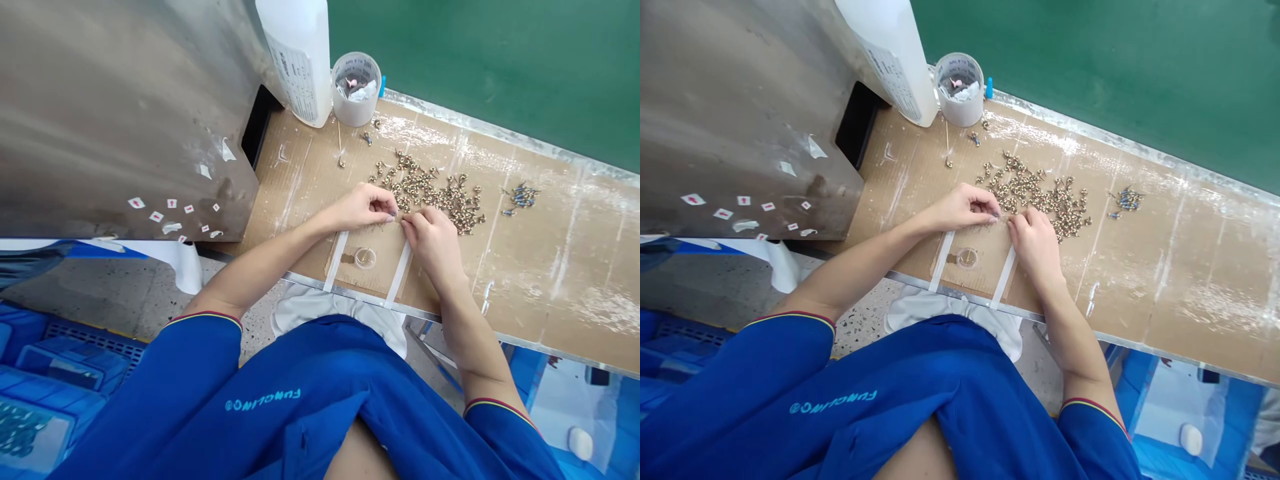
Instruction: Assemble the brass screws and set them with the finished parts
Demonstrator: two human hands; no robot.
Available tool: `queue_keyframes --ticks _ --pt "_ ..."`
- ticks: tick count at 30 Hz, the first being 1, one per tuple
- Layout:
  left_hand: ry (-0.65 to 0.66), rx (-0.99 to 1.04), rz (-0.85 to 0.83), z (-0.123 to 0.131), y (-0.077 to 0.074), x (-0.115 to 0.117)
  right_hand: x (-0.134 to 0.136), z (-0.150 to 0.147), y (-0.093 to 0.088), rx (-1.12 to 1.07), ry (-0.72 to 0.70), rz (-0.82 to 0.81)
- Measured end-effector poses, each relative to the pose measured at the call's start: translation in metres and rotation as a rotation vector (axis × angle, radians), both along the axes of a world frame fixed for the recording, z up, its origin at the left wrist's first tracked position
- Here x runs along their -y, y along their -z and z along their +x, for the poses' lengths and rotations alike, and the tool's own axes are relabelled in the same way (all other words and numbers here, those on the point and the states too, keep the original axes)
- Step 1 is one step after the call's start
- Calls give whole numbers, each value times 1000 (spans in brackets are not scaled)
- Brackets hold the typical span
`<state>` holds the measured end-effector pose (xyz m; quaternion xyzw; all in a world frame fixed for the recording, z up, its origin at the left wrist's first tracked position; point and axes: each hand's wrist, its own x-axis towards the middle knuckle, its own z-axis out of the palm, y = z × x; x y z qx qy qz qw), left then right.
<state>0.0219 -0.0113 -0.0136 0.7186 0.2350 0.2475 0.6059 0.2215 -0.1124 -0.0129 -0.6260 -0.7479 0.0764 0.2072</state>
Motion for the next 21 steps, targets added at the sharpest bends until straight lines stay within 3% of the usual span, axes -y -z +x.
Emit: queue_keyframes --ticks 7,15,21 --pt "-46 -22 -1 2 2 1 -3 -1 2 -69 46 28" --pt "-91 -62 71 4 2 2 -7 -5 -3 -724 191 -29" --pt "-93 -70 119 6 3 4 -8 -14 1 -904 190 -67"
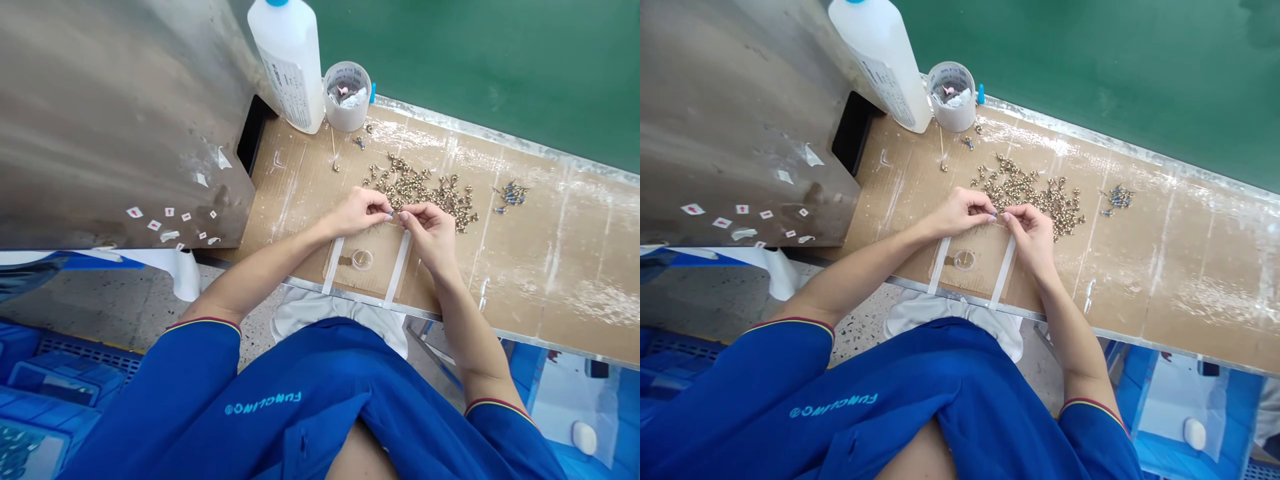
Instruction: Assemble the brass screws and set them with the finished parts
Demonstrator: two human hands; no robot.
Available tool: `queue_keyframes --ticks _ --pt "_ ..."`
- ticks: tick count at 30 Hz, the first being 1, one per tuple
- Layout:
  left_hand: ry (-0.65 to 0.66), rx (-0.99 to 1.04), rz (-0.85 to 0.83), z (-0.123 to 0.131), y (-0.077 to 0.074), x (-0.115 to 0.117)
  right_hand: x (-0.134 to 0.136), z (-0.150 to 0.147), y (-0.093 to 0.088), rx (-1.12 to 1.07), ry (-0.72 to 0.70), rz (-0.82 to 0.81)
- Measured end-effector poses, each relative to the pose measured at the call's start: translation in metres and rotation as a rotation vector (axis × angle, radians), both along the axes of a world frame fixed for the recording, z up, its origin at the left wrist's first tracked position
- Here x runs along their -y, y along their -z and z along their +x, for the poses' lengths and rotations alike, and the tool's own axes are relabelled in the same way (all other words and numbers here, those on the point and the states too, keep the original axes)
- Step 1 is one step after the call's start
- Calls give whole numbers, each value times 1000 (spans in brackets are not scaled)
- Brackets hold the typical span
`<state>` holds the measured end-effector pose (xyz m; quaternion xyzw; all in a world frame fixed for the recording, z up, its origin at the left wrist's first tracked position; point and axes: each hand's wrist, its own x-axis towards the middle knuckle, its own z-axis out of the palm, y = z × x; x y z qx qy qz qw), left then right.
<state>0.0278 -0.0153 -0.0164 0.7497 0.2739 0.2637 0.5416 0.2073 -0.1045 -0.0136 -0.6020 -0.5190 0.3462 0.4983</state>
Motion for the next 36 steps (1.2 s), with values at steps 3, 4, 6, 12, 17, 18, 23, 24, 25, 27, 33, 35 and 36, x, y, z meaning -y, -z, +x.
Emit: queue_keyframes --ticks 3,4,6,12,17,18,23,24,25,27,33,35,36 --pt "0 -18 36 0 0 0 1 -4 2 -16 -14 -12" --pt "-1 -24 46 0 0 0 1 -4 2 -17 -18 -16" --pt "-4 -30 62 0 0 0 1 -4 3 -12 -22 -18" --pt "3 -37 107 0 3 0 1 -1 7 46 -57 -15" --pt "25 -33 211 0 7 -3 2 -3 7 66 -33 -2" --pt "30 -33 234 0 8 -3 2 -5 7 69 -29 2" --pt "54 -53 297 1 13 -4 4 -11 5 70 -26 14" --pt "58 -66 297 1 13 -3 4 -11 4 72 -32 12" --pt "59 -81 294 1 13 -3 4 -12 4 77 -42 6" --pt "63 -114 280 1 12 -1 4 -11 2 96 -72 -14" --pt "123 -185 260 -2 5 1 5 -4 -7 119 -197 -103" --pt "144 -191 251 -3 2 1 5 -3 -9 102 -221 -131" --pt "153 -189 239 -3 0 0 5 -2 -10 85 -223 -138"
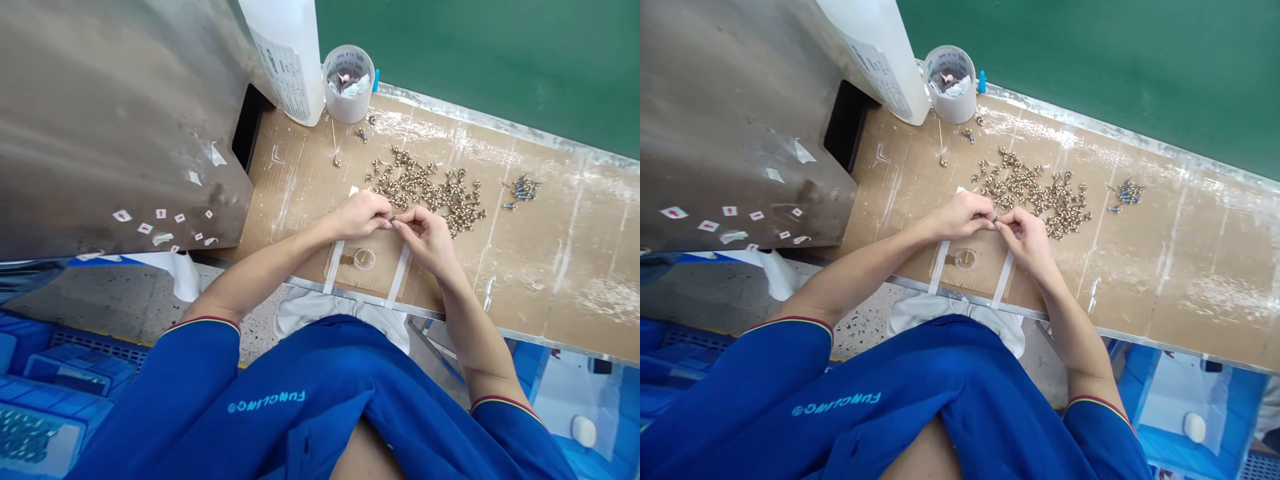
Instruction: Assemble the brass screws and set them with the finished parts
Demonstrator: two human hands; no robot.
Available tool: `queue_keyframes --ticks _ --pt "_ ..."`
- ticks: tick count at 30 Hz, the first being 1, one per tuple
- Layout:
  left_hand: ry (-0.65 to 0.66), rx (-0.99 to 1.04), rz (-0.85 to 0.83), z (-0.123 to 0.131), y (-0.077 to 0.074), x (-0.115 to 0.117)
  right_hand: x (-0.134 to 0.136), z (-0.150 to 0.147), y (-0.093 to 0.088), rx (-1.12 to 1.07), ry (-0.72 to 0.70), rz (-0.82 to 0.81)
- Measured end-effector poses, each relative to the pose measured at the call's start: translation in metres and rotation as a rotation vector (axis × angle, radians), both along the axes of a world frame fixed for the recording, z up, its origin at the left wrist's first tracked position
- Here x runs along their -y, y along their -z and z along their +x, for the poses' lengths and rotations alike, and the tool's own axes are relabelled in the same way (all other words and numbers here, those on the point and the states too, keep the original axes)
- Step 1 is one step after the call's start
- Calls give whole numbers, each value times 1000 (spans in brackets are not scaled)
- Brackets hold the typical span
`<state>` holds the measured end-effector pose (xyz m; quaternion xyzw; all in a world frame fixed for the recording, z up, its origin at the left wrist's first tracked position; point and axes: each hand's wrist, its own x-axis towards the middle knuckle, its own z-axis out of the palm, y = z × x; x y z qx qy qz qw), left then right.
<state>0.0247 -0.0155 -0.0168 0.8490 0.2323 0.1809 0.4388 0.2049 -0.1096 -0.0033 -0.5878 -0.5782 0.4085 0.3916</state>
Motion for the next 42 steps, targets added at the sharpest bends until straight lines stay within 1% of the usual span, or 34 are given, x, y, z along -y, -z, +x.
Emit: queue_keyframes --ticks 6,12,17,21,24,30,33,39,42 --pt "-33 50 -110 -2 -2 -4 -2 -2 -1 -117 94 -42" --pt "-53 109 -136 -2 1 -5 -2 -2 3 -169 123 -45" --pt "-58 88 -98 -1 3 -6 -2 -1 7 -121 117 -6" --pt "-32 44 -64 0 5 -6 -3 0 11 -73 48 28" --pt "-32 40 -82 0 5 -5 -3 0 13 -81 20 53" --pt "-123 59 -204 3 5 0 -1 -9 20 -84 108 96" --pt "-134 99 -243 4 6 2 0 -13 21 -87 147 106" --pt "-146 145 -204 2 0 0 -5 -9 18 -212 185 9" --pt "-160 144 -216 -1 -3 -1 -7 -5 17 -258 200 -9"
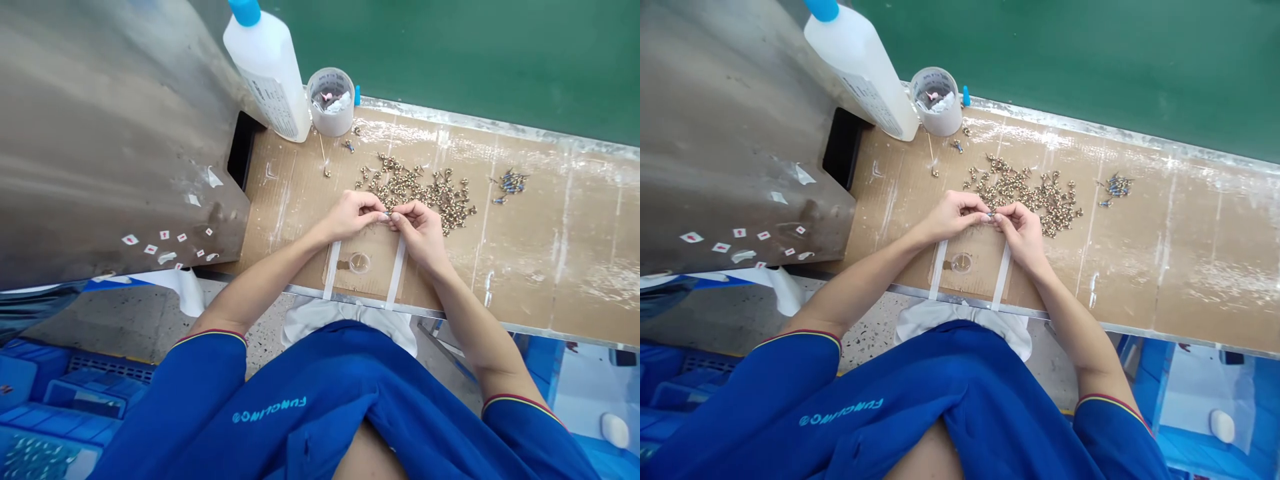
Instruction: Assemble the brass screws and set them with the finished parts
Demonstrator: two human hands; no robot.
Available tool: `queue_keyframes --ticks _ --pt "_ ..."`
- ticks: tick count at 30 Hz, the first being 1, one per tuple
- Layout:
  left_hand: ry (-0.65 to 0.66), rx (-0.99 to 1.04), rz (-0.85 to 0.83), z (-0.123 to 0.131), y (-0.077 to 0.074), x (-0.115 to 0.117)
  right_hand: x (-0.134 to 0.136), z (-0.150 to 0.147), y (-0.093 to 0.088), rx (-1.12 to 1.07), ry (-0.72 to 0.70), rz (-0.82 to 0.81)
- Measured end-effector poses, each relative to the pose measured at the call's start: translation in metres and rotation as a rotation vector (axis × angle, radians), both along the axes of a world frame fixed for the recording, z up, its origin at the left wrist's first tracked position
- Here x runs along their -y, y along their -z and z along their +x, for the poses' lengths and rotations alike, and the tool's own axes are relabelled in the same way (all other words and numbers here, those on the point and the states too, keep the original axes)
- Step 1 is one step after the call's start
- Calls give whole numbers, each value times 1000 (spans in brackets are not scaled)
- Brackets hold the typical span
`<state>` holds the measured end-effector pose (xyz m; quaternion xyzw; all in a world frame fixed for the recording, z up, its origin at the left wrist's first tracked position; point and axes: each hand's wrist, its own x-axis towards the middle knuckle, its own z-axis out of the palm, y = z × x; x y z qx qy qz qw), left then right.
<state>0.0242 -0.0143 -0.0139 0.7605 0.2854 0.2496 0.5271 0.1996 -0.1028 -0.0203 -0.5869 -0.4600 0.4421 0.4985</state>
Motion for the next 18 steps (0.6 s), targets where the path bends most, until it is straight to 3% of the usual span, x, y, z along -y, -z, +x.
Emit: queue_keyframes --ticks 18 --pt "30 -21 255 3 14 3 -4 9 1 79 -113 -19"
